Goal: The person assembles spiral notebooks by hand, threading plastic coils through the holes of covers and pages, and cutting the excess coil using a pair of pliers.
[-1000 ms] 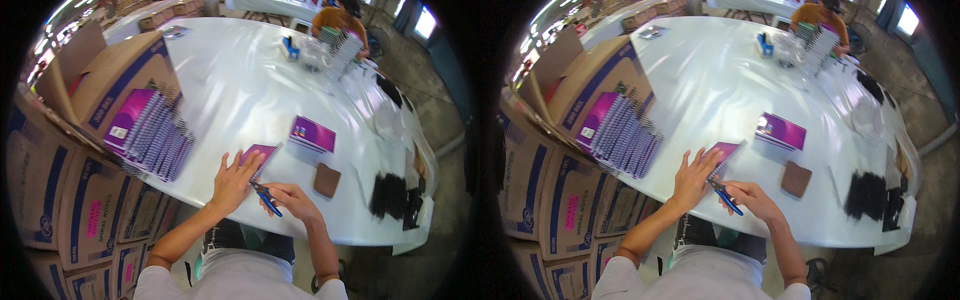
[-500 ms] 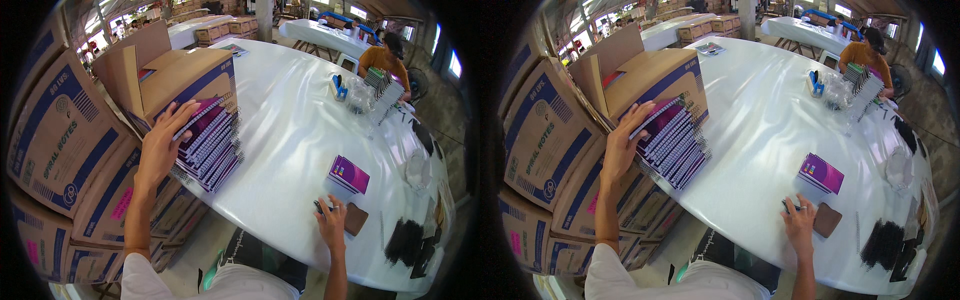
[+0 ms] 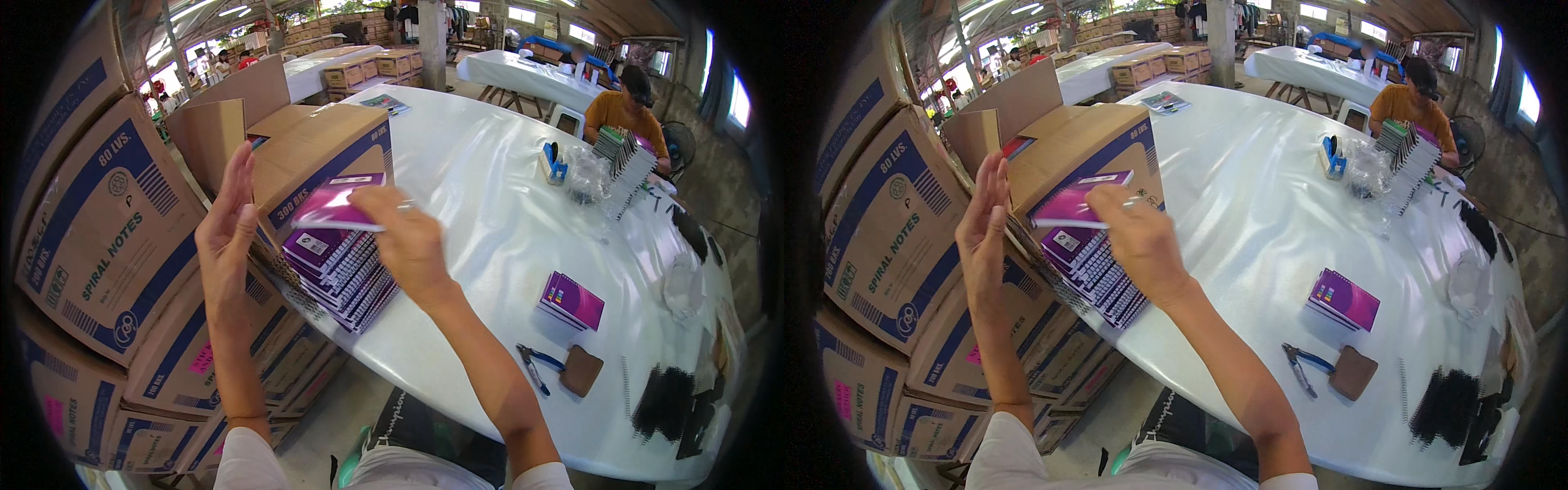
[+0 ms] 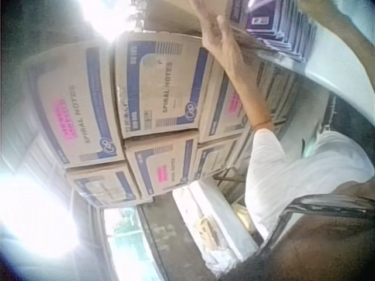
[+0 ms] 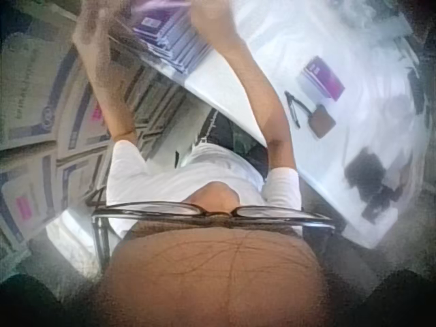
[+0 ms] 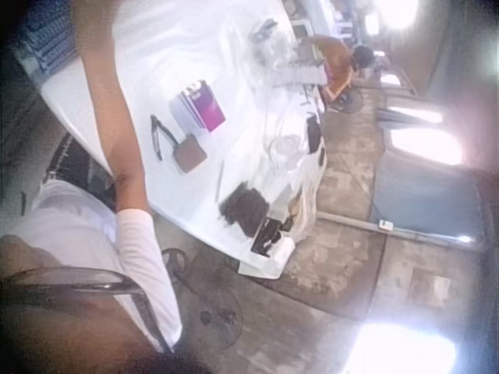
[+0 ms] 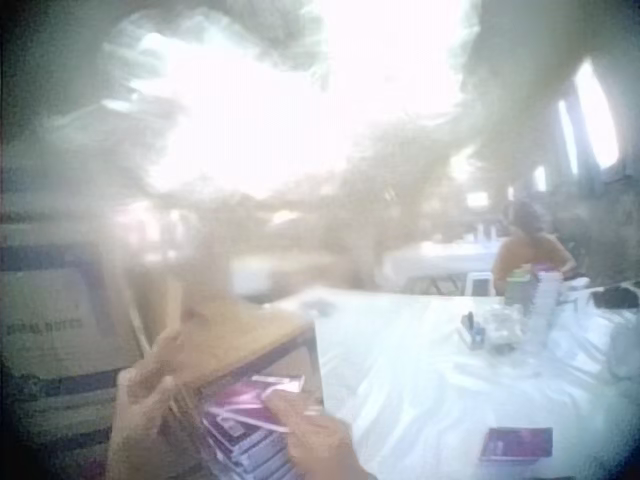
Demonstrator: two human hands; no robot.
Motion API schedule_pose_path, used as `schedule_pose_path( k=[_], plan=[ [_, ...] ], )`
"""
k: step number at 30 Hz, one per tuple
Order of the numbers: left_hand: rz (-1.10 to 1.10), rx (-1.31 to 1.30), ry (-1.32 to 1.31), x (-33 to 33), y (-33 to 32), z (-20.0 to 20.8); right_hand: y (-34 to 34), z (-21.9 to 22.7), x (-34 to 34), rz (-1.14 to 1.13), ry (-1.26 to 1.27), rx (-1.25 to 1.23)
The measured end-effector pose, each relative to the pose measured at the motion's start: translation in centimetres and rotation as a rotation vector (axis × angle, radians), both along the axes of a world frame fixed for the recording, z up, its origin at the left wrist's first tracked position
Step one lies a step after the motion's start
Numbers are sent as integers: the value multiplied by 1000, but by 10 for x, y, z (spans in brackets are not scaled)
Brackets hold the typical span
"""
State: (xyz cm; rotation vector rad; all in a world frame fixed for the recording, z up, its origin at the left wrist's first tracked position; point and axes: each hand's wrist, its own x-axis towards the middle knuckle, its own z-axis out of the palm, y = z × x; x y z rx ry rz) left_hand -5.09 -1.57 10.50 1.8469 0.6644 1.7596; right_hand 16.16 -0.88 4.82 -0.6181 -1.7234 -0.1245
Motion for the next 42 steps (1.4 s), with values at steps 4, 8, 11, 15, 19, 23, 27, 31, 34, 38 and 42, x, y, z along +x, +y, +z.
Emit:
schedule_pose_path(
  k=[4,8,11,15,19,23,27,31,34,38,42],
  plan=[
    [192,14,751,-27,-8,-21,-14,-13,-9,-47,-277,-174],
    [330,-79,1091,-16,-20,-42,-45,-36,55,-116,-11,-435],
    [390,-135,1111,-15,-28,-35,-76,-70,154,-554,33,-388],
    [476,-49,1231,0,-30,-34,-136,-136,302,-1354,93,-645],
    [443,-91,1272,0,-38,-27,-158,-167,352,-1300,304,-1061],
    [383,-38,1333,1,-44,-21,-156,-180,358,-771,730,-1208],
    [469,-58,1421,-6,-28,-19,-157,-179,361,-834,693,-1171],
    [521,81,1436,15,-38,-16,-158,-171,349,-889,711,-1110],
    [422,393,1332,53,-50,-36,-156,-167,344,-884,712,-1107],
    [97,298,1502,86,-41,-124,-154,-166,345,-888,747,-1098],
    [169,91,1527,74,-11,-150,-167,-172,354,-892,786,-941]
  ],
)
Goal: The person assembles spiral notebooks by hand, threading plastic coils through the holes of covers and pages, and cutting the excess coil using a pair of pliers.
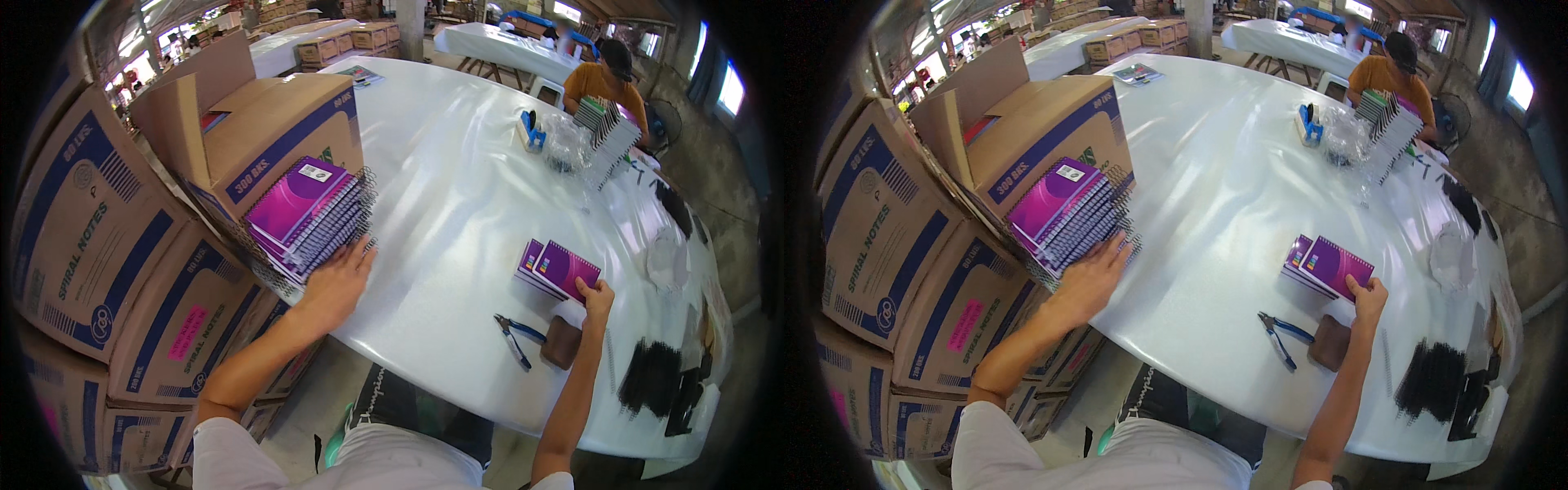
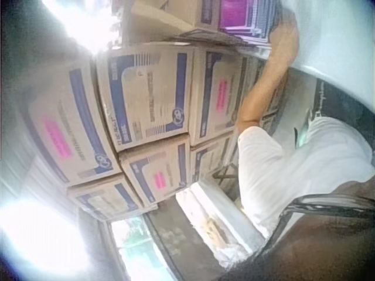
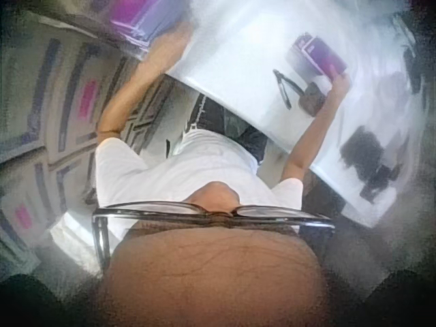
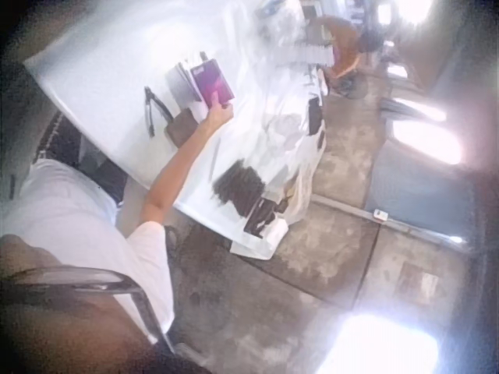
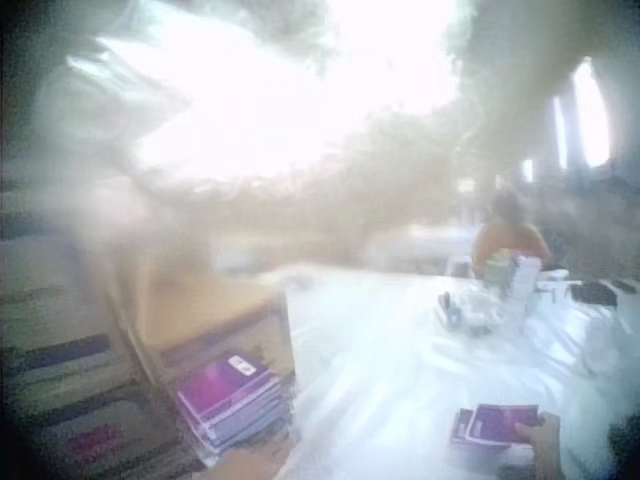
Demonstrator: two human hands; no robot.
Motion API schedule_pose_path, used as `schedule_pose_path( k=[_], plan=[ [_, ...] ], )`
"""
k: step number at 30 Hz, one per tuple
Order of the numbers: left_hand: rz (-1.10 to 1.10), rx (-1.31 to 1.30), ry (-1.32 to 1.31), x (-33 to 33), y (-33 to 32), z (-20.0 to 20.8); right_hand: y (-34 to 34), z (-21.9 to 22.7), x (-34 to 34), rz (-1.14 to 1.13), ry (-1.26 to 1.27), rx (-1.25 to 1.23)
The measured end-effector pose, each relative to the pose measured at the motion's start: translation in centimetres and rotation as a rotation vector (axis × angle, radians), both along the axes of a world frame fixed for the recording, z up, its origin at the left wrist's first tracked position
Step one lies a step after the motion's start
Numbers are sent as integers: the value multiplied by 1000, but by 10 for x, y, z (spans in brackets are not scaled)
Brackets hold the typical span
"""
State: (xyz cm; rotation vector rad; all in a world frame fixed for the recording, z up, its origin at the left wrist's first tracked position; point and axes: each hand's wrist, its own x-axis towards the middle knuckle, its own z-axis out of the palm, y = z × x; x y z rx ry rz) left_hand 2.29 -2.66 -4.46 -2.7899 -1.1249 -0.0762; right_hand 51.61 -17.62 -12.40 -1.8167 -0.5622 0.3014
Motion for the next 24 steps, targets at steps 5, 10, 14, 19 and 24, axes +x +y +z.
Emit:
schedule_pose_path(
  k=[5,10,14,19,24],
  plan=[
    [-30,-86,-193,1,-4,21,-4,28,-21,48,130,175],
    [-217,22,-314,19,-4,35,-5,34,-27,102,130,342],
    [-20,-170,-224,21,21,26,-6,32,-27,120,88,406],
    [-247,-52,-312,23,7,28,-12,38,-46,145,149,491],
    [-90,356,168,30,17,89,-24,49,-78,186,114,575]
  ],
)
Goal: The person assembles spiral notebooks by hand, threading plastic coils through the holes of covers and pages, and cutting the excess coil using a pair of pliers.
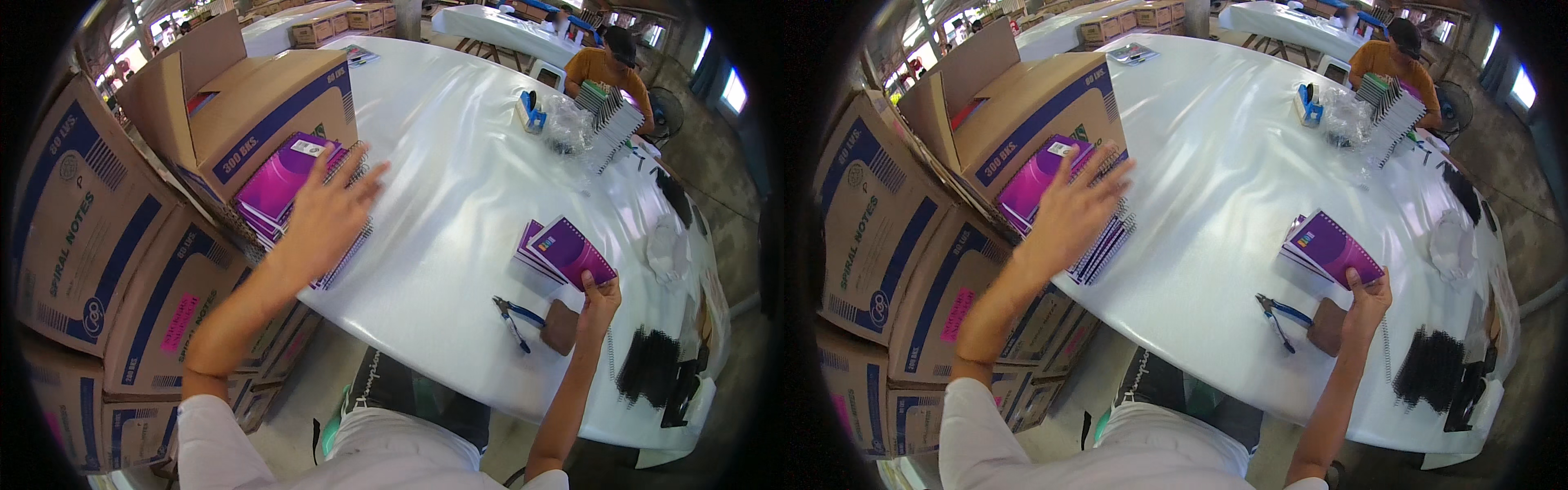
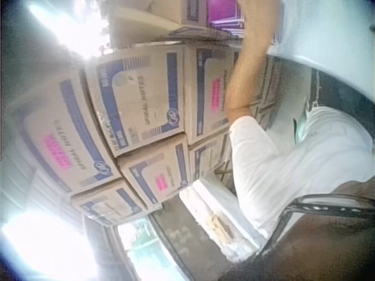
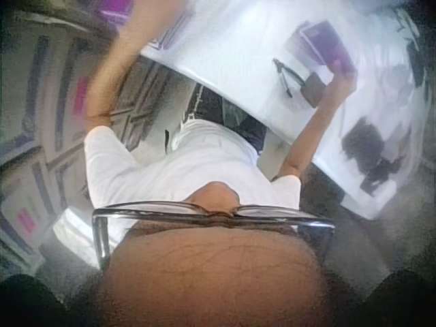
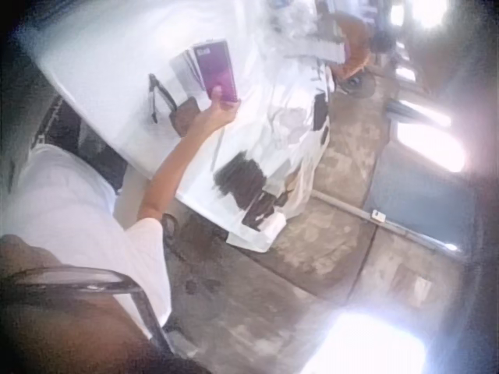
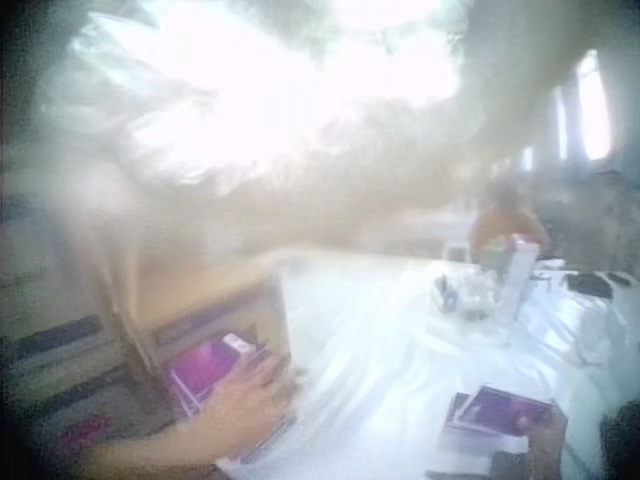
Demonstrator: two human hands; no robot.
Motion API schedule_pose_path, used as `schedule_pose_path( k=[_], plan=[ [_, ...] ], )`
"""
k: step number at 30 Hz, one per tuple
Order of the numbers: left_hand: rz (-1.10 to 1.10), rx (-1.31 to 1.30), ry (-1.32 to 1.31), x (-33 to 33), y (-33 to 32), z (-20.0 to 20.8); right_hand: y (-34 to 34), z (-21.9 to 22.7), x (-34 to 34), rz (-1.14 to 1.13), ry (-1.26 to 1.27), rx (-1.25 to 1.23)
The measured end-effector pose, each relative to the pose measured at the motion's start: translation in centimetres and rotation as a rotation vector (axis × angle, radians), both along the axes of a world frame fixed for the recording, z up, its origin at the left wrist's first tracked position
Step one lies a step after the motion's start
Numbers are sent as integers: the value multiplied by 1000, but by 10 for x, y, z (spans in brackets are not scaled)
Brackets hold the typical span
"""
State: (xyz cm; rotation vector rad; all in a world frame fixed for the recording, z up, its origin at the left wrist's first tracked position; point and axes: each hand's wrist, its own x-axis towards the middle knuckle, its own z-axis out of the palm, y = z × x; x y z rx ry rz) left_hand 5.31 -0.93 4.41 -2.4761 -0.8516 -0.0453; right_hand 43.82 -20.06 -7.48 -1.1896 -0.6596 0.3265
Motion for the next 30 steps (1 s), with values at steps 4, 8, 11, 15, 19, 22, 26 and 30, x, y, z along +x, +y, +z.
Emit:
schedule_pose_path(
  k=[4,8,11,15,19,22,26,30],
  plan=[
    [33,86,53,-27,20,0,-3,1,-43,73,-29,-40],
    [1,159,29,-15,12,5,-18,-9,-75,168,9,-91],
    [-218,-133,-296,17,-32,5,-36,-16,-107,198,26,-127],
    [-312,-1045,-886,38,-86,-102,-45,-29,-140,273,59,-214],
    [-311,-1543,-1301,81,-117,-186,-51,-64,-153,354,-98,-287],
    [-322,-1315,-1267,94,-125,-172,-53,-72,-148,403,-57,-323],
    [-458,-656,-691,109,-128,-118,-50,-68,-145,428,-49,-378],
    [-448,-518,-264,130,-128,-133,-63,-33,-109,373,-411,-447]
  ],
)
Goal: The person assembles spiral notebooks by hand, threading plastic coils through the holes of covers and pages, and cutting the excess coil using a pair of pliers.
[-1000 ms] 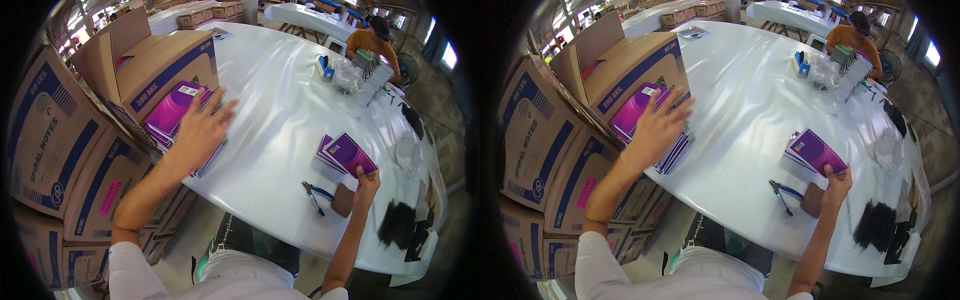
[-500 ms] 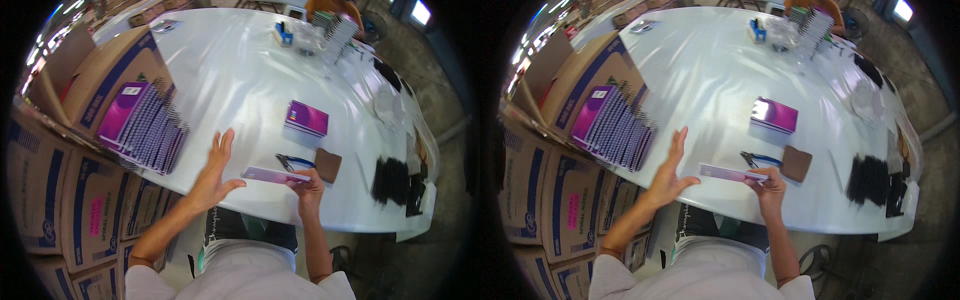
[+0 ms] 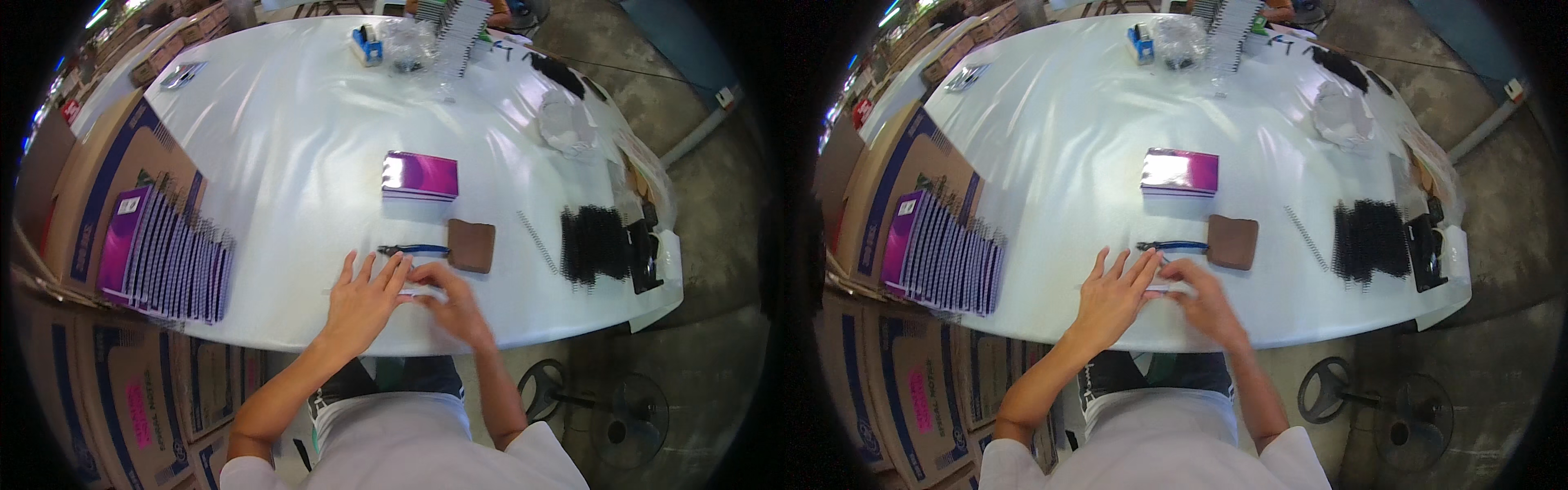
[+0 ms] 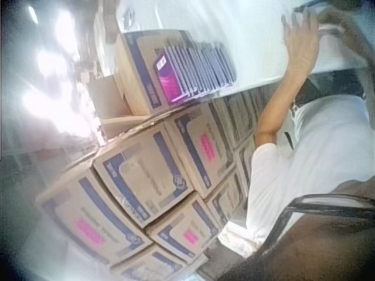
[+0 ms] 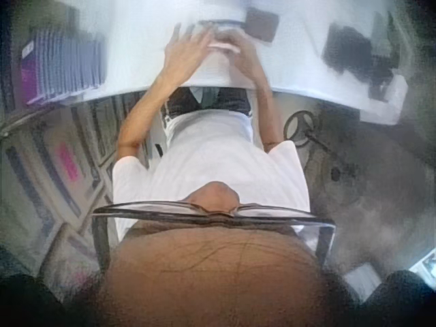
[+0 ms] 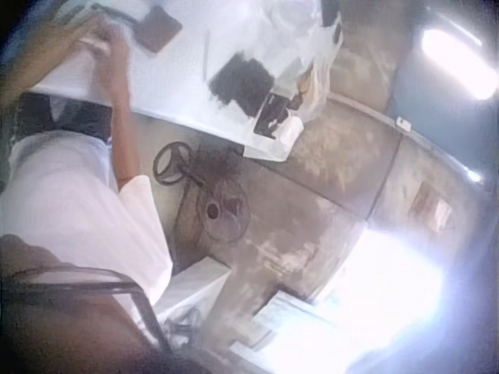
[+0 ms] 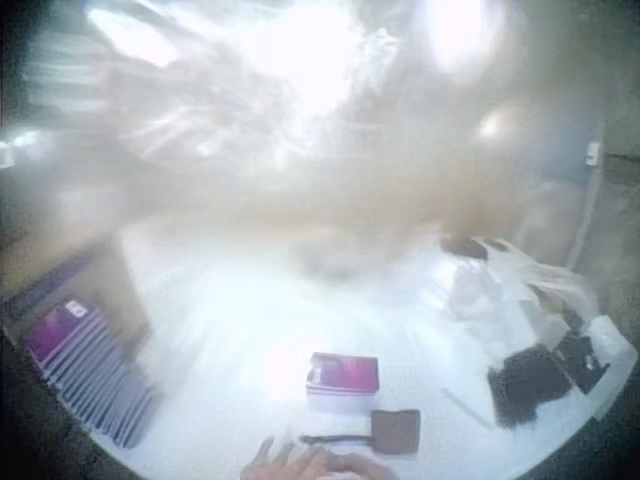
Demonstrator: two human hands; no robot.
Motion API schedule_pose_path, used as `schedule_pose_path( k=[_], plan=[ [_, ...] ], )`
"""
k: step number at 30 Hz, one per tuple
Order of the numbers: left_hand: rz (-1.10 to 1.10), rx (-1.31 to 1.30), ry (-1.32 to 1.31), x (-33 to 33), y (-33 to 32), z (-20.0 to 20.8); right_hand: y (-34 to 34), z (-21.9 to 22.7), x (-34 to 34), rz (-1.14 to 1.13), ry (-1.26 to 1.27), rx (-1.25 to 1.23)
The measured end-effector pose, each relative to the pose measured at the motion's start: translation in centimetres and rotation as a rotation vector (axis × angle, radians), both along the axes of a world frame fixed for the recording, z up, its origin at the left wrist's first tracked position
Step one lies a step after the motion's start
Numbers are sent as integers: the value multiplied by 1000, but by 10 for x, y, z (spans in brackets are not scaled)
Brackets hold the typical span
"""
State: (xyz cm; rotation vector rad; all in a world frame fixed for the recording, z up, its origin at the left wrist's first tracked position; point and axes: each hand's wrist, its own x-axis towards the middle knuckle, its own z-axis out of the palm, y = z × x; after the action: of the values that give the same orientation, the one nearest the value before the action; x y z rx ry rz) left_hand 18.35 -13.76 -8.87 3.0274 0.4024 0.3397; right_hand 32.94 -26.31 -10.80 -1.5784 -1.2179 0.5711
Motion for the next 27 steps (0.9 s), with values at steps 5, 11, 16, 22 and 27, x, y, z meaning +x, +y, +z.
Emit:
schedule_pose_path(
  k=[5,11,16,22,27],
  plan=[
    [-78,-74,-26,5,1,2,-44,-17,162,-870,-737,-136],
    [-44,-216,-13,8,11,6,-38,-9,161,-666,-557,-122],
    [-23,-218,7,8,13,10,-10,20,50,-230,-336,156],
    [-47,-218,9,12,15,11,-2,11,29,-139,-261,131],
    [-60,-250,31,15,18,17,-1,4,36,-55,-91,142]
  ],
)
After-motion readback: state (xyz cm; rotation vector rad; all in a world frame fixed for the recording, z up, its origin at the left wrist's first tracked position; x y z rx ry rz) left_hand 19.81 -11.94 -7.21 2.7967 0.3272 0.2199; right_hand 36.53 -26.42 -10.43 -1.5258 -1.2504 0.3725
